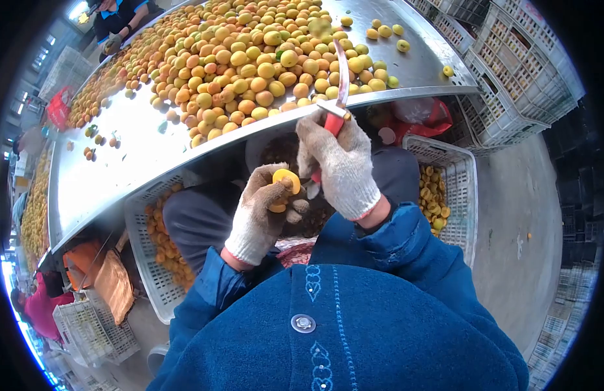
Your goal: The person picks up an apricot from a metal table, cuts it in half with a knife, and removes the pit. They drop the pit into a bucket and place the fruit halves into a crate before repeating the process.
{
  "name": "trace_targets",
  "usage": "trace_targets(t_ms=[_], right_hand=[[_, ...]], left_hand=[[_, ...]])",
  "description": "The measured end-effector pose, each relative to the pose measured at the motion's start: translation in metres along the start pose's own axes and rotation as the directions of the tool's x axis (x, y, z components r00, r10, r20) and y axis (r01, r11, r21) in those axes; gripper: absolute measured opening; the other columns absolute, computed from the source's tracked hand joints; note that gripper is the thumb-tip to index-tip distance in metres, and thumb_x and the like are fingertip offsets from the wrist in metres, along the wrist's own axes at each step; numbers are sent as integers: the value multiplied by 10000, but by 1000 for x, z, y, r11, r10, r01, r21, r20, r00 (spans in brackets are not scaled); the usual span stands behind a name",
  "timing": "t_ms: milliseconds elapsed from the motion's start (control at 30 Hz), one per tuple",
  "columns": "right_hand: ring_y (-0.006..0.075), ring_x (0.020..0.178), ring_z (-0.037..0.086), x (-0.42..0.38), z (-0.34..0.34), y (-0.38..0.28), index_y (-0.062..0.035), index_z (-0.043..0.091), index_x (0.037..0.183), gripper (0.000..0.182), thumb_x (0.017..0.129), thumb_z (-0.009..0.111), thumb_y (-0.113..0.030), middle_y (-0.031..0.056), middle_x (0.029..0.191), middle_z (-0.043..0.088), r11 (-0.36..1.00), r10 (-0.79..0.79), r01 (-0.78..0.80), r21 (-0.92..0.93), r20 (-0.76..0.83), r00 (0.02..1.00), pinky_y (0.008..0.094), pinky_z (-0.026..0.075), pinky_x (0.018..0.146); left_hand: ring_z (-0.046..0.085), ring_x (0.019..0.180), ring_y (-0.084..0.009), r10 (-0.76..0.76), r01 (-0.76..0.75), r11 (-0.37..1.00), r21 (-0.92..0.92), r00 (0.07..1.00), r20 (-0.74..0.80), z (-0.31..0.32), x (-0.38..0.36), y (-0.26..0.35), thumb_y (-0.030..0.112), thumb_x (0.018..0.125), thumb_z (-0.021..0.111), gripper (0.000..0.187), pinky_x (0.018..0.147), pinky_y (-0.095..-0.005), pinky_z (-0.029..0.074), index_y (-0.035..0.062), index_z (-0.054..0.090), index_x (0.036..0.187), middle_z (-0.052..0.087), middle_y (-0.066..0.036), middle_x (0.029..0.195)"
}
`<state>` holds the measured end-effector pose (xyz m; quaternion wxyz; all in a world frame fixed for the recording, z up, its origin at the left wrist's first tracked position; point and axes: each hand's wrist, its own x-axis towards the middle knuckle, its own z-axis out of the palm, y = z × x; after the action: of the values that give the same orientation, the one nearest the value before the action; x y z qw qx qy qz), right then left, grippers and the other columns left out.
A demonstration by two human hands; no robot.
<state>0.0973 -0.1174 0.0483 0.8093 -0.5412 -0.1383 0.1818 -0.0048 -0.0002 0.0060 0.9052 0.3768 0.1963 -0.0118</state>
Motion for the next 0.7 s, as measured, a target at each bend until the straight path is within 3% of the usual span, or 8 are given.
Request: trace_targets(t_ms=[233,300,333,400,600,633,667,700], right_hand=[[47,673,562,-2,18,6,-42,560,1077,165,933,637,-64,5,833,604,990,-139,139,-29,-11,990,198,459,564],[47,674,563,-5,15,9,-40,561,1071,161,931,638,-59,4,829,603,977,-196,198,-85,26,980,197,456,565],[48,676,564,-6,14,9,-38,563,1065,158,928,639,-55,4,824,603,956,-252,259,-139,63,966,195,454,567],[48,672,563,-7,12,9,-38,565,1059,156,924,642,-50,3,823,602,945,-273,282,-165,72,959,194,454,569],[72,748,577,-11,8,16,-32,569,1045,147,921,643,-56,23,857,608,940,-315,322,-116,72,946,223,477,649],[86,804,587,-9,9,18,-36,572,1048,148,924,642,-76,33,892,612,939,-331,338,-69,102,938,248,490,697],[115,885,579,-3,6,17,-57,582,1028,137,920,636,-120,26,941,600,857,-186,-6,516,319,929,294,486,763],[144,965,571,6,2,20,-78,592,1009,133,915,631,-165,19,991,588,413,-184,-502,760,610,771,339,481,829]], left_hand=[[639,677,-155,4,-2,1000,-28,999,53,8,-6,0,140,943,588,349,572,-263,548,92,455,1262,610,-110,983],[656,922,-194,32,-32,999,3,999,17,6,-8,-1,150,934,618,371,776,-313,586,46,476,1260,585,-114,1117],[656,922,-194,33,-33,999,3,999,18,6,-8,-2,150,934,618,371,776,-313,586,46,476,1260,585,-114,1117],[676,717,-166,98,-98,988,120,995,6,6,-7,-5,170,961,583,338,595,-267,561,82,437,1253,613,-123,990],[648,685,-139,90,-85,976,203,996,-12,16,-18,-3,181,960,586,298,580,-254,536,110,441,1211,613,-90,962],[599,620,-128,202,-202,951,235,979,22,16,-19,-8,184,945,609,276,566,-252,514,112,466,1170,611,-59,905],[563,608,-116,513,-466,648,603,852,107,14,-16,-12,167,929,624,233,559,-254,502,117,501,1120,603,-54,877],[594,703,-156,508,-419,595,686,857,83,12,-17,-10,151,903,641,212,620,-301,518,114,528,1078,589,-87,910]])
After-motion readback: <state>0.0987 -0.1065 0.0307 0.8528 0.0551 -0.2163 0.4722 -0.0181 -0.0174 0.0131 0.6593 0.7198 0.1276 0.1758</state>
